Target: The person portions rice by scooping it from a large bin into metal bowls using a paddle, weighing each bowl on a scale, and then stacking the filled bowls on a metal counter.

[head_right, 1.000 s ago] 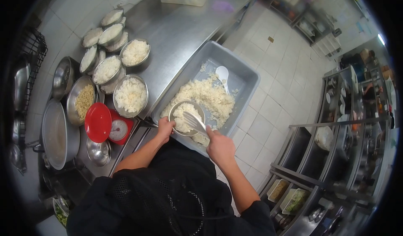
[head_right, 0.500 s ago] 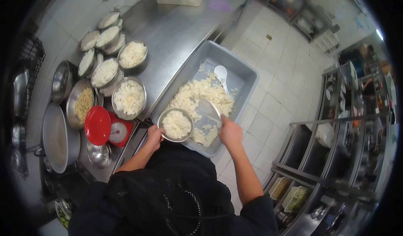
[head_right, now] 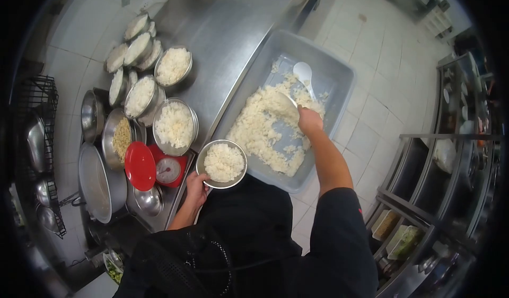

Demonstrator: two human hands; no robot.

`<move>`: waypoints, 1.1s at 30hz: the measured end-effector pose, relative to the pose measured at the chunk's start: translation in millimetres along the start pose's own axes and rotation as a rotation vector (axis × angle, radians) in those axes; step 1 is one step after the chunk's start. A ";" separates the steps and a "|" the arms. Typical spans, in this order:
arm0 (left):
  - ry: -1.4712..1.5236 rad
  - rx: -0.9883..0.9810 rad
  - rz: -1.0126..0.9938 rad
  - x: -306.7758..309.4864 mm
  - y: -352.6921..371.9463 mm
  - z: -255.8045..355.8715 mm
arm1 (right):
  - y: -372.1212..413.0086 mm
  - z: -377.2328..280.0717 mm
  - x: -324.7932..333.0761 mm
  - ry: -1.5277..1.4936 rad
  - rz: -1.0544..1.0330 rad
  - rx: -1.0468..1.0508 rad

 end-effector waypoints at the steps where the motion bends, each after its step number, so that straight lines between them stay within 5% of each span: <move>1: -0.012 0.014 0.029 -0.4 2.8 2.4 | 7.6 -0.2 0.6 0.007 -0.003 -0.003; 4: 0.037 -0.001 -0.015 -3.2 0.1 0.8 | 41.2 -3.1 9.4 0.050 -0.099 0.122; 6: 0.047 0.002 -0.034 -13.0 -0.9 1.4 | 58.6 -11.4 10.5 0.172 -0.342 0.328; 12: 0.006 -0.006 -0.028 -16.4 3.1 1.4 | 22.0 19.3 -17.1 0.140 0.044 0.028; 16: -0.005 -0.014 -0.009 -9.0 9.5 -1.0 | 31.3 -13.1 -79.2 0.135 -0.249 0.123; 20: -0.017 -0.037 -0.025 -6.0 21.3 6.1 | 57.1 -51.8 -150.2 -0.269 -0.368 -0.080; 27: -0.022 -0.064 0.018 -2.3 23.4 10.4 | 71.7 -32.0 -176.5 -0.668 -0.379 -0.097; 29: -0.036 -0.079 0.029 -6.0 25.5 13.5 | 74.5 -34.2 -172.2 -1.105 -0.540 -0.110; 33: -0.047 -0.136 0.084 -18.9 30.0 20.6 | 77.9 -31.1 -140.4 -1.005 -0.226 -0.019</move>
Point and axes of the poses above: each hand's wrist, its own y-axis away from the middle knuckle, its own x-axis out of the back of the hand, z = x × y, the point moved 2 cm from there along -y, towards the middle knuckle
